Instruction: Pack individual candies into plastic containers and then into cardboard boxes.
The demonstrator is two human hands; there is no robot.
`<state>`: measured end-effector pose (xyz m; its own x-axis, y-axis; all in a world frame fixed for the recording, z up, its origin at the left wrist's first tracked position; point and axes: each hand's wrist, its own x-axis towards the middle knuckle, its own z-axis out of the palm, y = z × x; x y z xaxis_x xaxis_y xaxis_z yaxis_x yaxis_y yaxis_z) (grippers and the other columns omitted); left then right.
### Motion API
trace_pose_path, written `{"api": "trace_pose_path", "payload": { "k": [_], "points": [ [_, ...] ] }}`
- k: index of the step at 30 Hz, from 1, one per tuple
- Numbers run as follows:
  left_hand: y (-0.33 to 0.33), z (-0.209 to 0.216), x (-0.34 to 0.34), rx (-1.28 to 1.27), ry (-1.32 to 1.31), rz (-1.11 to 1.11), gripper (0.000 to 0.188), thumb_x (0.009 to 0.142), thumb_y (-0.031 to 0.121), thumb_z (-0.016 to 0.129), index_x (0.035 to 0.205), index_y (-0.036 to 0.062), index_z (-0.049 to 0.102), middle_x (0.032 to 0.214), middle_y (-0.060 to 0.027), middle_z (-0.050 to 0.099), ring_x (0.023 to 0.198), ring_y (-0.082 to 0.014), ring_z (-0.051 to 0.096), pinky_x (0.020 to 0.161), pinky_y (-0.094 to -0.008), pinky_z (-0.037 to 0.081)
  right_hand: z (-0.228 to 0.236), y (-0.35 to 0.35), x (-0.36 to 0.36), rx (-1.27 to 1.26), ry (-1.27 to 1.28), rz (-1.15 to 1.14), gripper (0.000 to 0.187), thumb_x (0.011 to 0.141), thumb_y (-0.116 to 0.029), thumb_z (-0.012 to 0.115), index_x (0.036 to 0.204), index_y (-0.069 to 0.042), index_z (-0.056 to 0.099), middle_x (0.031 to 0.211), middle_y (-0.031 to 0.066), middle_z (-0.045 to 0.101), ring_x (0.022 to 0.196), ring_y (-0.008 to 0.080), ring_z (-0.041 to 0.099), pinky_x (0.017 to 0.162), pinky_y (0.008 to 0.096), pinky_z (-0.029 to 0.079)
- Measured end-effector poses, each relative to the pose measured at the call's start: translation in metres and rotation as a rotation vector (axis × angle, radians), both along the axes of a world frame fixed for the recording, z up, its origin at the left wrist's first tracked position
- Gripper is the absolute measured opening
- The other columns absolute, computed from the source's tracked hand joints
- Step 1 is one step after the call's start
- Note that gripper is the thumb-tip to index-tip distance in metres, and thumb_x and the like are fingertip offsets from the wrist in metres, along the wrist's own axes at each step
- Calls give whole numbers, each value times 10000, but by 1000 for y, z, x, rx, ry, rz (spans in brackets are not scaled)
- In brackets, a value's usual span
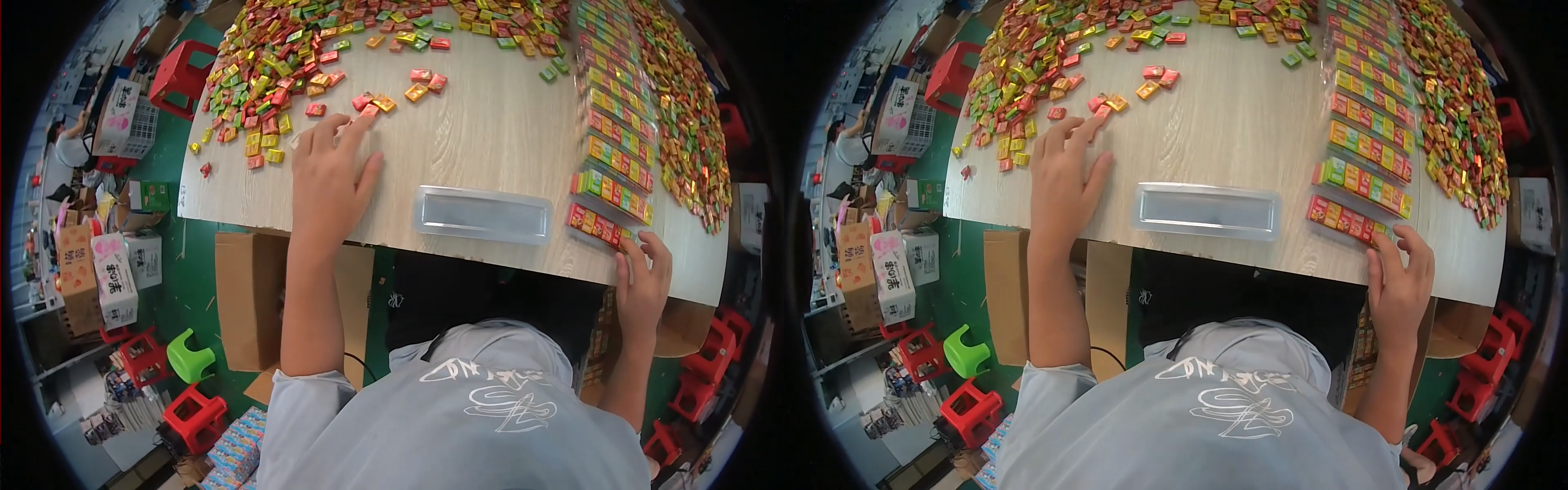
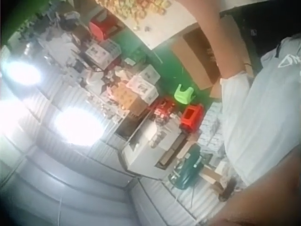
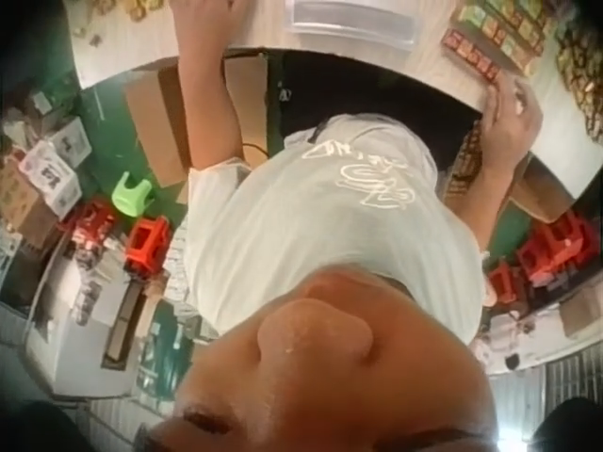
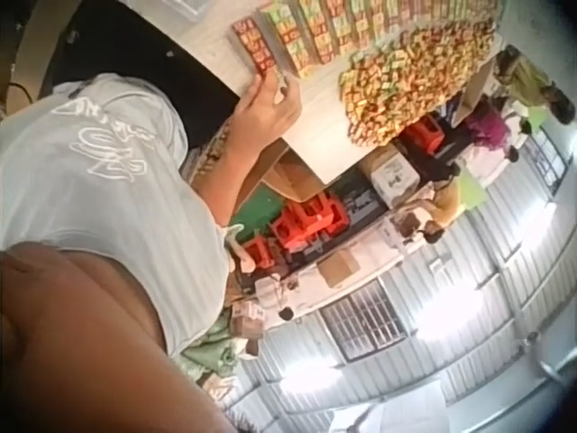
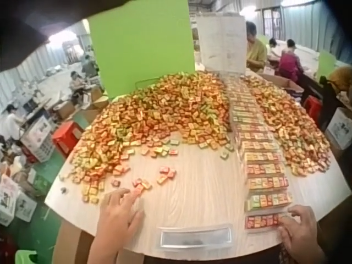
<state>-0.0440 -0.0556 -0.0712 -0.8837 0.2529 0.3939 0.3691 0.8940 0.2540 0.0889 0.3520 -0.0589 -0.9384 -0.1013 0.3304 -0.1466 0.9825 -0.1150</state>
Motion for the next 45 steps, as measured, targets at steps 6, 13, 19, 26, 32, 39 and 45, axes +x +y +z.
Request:
{"api": "trace_pose_path", "payload": {
  "k": [6,13,19,26,32,39,45],
  "points": [
    [-3,-2,-1,75,3,-38,415,868,179,707,1266,82,638,1153,-133,614,1073,-335,562,953,-461,444,33,-13,-24,-72,82,150,170,896,1,666,1064,-17,682,1132,146,606,1027,324,609,903,406,493],
    [-11,-8,4,180,-47,-48,367,850,113,707,1207,57,644,1116,-134,622,1015,-332,572,917,-443,463,83,-132,-146,10,-25,642,152,885,-101,690,1028,-57,664,944,108,615,936,306,627,780,429,501],
    [-11,-8,3,322,-96,-18,314,836,61,689,1146,48,637,1027,-127,614,958,-332,585,863,-435,483,21,-194,-234,110,-88,734,169,907,-136,688,1035,-51,617,967,109,614,916,324,630,773,432,508],
    [-13,-12,1,233,-25,124,282,831,77,693,1104,52,630,953,-116,581,906,-310,576,807,-429,481,19,-202,-241,140,-134,787,169,854,-70,721,949,-55,583,963,88,593,939,304,613,794,423,493],
    [-11,-6,-3,199,-2,93,341,837,84,702,1173,65,644,1046,-123,573,975,-311,563,846,-431,479,24,-197,-236,141,-97,930,159,834,-43,727,944,-56,614,1020,80,615,980,291,612,828,406,491],
    [-11,-10,-4,232,-28,18,269,858,50,692,1126,60,671,1095,-142,588,1007,-326,570,882,-440,481,31,-179,-223,139,-184,857,127,854,-42,716,941,-56,625,986,75,610,970,287,621,822,398,493],
    [-11,-11,-4,307,-79,28,277,872,68,699,1138,42,628,1107,-160,587,1031,-356,569,914,-453,472,23,-165,-242,22,-313,664,122,886,-35,689,962,-39,593,995,92,579,927,292,629,809,377,508]
  ]
}}
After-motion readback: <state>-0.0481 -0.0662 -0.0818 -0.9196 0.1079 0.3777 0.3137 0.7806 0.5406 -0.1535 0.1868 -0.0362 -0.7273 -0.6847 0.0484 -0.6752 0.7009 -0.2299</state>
